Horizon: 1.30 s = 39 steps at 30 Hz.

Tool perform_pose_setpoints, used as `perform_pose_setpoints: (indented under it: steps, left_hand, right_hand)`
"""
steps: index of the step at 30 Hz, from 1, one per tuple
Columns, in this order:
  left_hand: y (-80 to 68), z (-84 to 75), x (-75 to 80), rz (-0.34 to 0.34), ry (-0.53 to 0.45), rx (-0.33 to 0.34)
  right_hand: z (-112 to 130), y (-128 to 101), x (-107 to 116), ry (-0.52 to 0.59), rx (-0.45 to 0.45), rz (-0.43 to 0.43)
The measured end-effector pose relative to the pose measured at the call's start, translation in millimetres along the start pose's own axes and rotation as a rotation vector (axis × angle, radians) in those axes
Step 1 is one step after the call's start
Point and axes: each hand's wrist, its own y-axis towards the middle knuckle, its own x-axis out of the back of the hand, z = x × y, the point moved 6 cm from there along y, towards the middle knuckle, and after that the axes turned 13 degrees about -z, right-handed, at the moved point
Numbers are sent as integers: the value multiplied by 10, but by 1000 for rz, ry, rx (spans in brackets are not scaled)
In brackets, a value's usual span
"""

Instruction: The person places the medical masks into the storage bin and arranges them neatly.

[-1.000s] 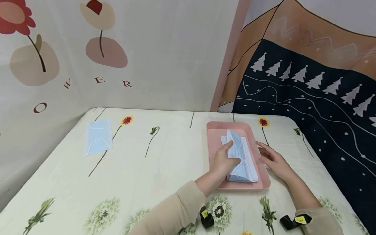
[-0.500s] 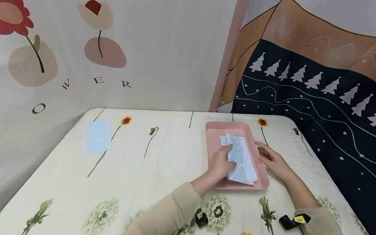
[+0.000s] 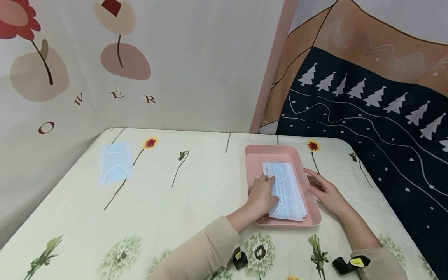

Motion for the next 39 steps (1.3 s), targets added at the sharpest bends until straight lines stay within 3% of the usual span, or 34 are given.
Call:
perform_pose_setpoints:
  steps: [8,16,20,25,31,39]
  left_hand:
    - [-31,-1,-9,15,61,39]
    - [-60,-4,14,-19,25,9]
    - [-78,-43,77,-65,18,-41]
    - [-120,-96,222,-97,1,-123]
    - [-178,-45,457,-103,-154,-199]
    - [-157,206,874,-162,-313,-163]
  right_hand:
    - [-14,-2,3,-10,-17,5]
    - [-21,-14,-8,-8,-29,11]
    - [-15,-13,-3,-13,-21,7]
    - [-15,-10,5,-24,-28,5]
    - [-13,-12,5,-16,-36,6]
    - [-5,-5,-2,-15,-23,-1]
